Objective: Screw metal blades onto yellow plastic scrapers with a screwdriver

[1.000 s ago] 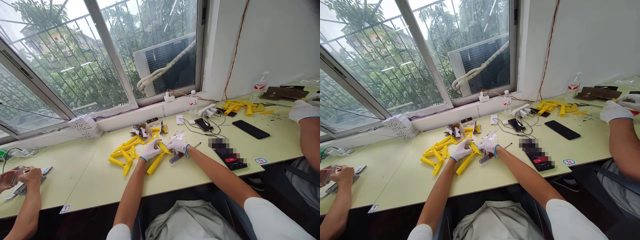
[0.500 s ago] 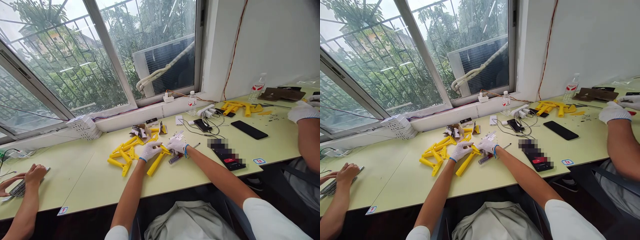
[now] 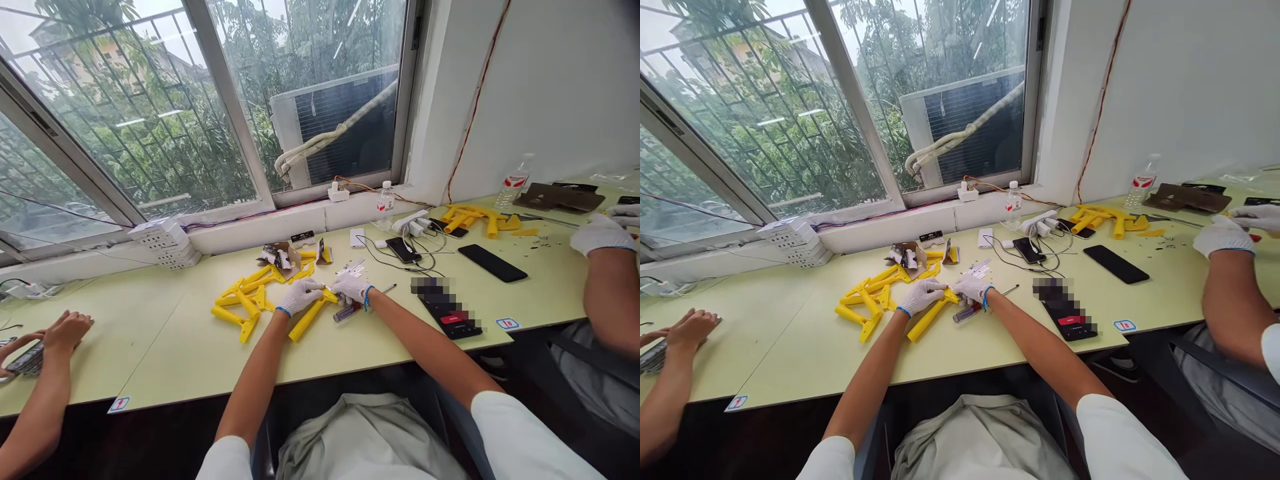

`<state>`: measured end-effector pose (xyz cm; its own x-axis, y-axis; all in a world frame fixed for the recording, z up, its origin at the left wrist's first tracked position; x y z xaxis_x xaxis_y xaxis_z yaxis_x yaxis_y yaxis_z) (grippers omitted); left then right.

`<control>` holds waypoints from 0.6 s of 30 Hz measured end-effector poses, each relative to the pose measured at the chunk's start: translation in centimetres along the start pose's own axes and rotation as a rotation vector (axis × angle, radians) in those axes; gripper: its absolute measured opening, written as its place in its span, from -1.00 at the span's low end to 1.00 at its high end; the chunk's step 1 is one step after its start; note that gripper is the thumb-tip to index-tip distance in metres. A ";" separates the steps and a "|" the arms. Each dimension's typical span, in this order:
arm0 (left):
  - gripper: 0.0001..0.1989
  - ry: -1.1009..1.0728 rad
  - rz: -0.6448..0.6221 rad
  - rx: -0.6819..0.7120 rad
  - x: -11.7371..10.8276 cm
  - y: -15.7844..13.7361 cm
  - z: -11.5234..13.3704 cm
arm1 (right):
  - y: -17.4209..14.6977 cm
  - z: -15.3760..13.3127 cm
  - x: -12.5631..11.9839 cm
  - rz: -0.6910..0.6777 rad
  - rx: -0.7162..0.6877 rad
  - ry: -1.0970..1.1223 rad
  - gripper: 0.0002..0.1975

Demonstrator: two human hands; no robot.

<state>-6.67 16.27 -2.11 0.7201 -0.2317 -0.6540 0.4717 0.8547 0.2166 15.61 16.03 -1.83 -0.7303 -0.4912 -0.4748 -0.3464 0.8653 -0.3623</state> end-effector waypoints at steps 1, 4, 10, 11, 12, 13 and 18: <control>-0.69 -0.018 0.001 -0.007 0.1 0.0 -0.2 | 0.1 0.0 0.0 -0.006 -0.010 -0.006 -0.72; -0.65 -0.074 -0.013 -0.065 0.4 0.2 -0.8 | 0.1 0.1 -0.1 0.007 -0.024 -0.021 -0.76; -0.61 -0.106 0.057 -0.092 0.5 0.2 -0.2 | 0.3 0.4 0.0 0.006 -0.043 -0.032 -0.69; -0.60 -0.119 0.074 -0.104 0.4 0.1 0.1 | 0.5 0.6 0.0 0.007 -0.047 -0.028 -0.67; -0.59 -0.126 0.092 -0.132 0.4 0.0 0.4 | 0.6 0.7 0.0 0.011 -0.049 -0.019 -0.65; -0.58 -0.130 0.097 -0.146 0.5 -0.1 0.6 | 0.8 0.9 -0.1 0.014 -0.049 -0.011 -0.63; -0.59 -0.140 0.088 -0.182 0.6 -0.7 1.6 | 1.1 1.6 -0.2 -0.003 -0.034 0.042 -0.60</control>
<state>-5.72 14.80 -1.50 0.8242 -0.2037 -0.5284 0.3134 0.9412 0.1259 16.37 16.92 -3.39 -0.7530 -0.4899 -0.4393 -0.3680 0.8670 -0.3361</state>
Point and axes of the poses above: each hand's wrist, its own y-axis towards the middle knuckle, its own x-axis out of the palm, z = x × y, the point moved 2 cm from there along y, towards the middle knuckle, and after that the axes turned 8 degrees about -y, right-handed, at the moved point
